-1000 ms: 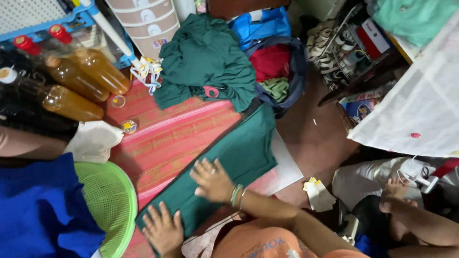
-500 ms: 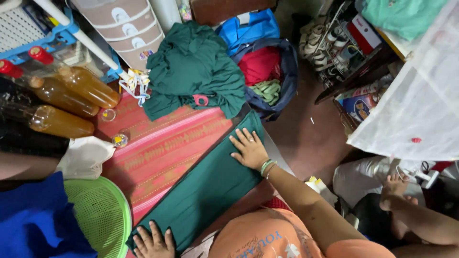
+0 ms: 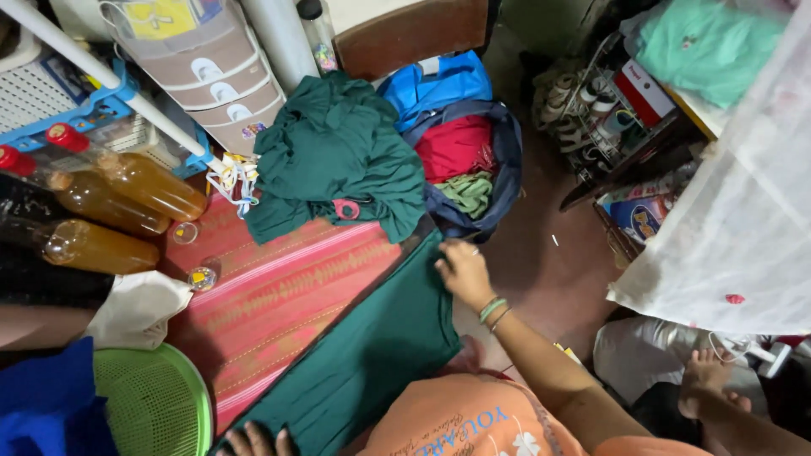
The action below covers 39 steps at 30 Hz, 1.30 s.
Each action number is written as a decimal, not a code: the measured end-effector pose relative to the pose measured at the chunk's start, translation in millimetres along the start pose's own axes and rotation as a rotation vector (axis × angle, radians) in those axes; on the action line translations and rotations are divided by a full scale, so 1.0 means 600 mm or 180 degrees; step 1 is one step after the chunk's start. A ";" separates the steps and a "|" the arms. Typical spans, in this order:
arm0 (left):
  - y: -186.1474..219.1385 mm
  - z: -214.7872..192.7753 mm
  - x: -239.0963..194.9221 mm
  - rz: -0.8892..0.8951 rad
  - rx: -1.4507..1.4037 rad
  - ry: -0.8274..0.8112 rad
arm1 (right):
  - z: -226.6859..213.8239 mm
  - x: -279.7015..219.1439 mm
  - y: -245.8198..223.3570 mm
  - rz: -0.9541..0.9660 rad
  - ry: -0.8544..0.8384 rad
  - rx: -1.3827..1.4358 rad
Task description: The person folds a green piece of clothing on a table. They smooth the fabric, fold the sides inward, and roll the garment into a compact bundle. A small dog briefly enters the frame and sniffs the fabric during the process.
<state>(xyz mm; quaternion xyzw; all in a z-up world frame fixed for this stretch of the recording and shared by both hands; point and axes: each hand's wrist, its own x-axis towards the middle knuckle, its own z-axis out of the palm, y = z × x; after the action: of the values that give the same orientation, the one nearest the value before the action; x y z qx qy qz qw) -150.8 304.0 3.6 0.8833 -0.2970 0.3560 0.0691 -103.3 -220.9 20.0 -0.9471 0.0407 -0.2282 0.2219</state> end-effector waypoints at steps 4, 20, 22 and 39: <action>0.067 0.057 0.039 -0.1114 0.0634 -0.0801 | 0.004 0.033 0.055 0.1375 -0.0669 0.0417; 0.246 0.164 0.233 0.0251 -0.0436 -0.2702 | 0.046 0.091 0.098 0.0304 -0.0736 0.0112; 0.248 0.164 0.234 0.0280 -0.0391 -0.2641 | 0.044 0.096 0.100 0.0432 -0.0903 0.0141; 0.266 0.165 0.245 -0.0006 -0.0415 -0.2892 | 0.010 0.124 0.106 0.2437 -0.2089 0.0382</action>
<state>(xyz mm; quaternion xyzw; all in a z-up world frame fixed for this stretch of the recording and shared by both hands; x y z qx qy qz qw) -100.6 71.2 14.8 0.9440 -0.3181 -0.0868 -0.0124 -32.7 -288.6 18.1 -0.8717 0.2999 0.1772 0.3448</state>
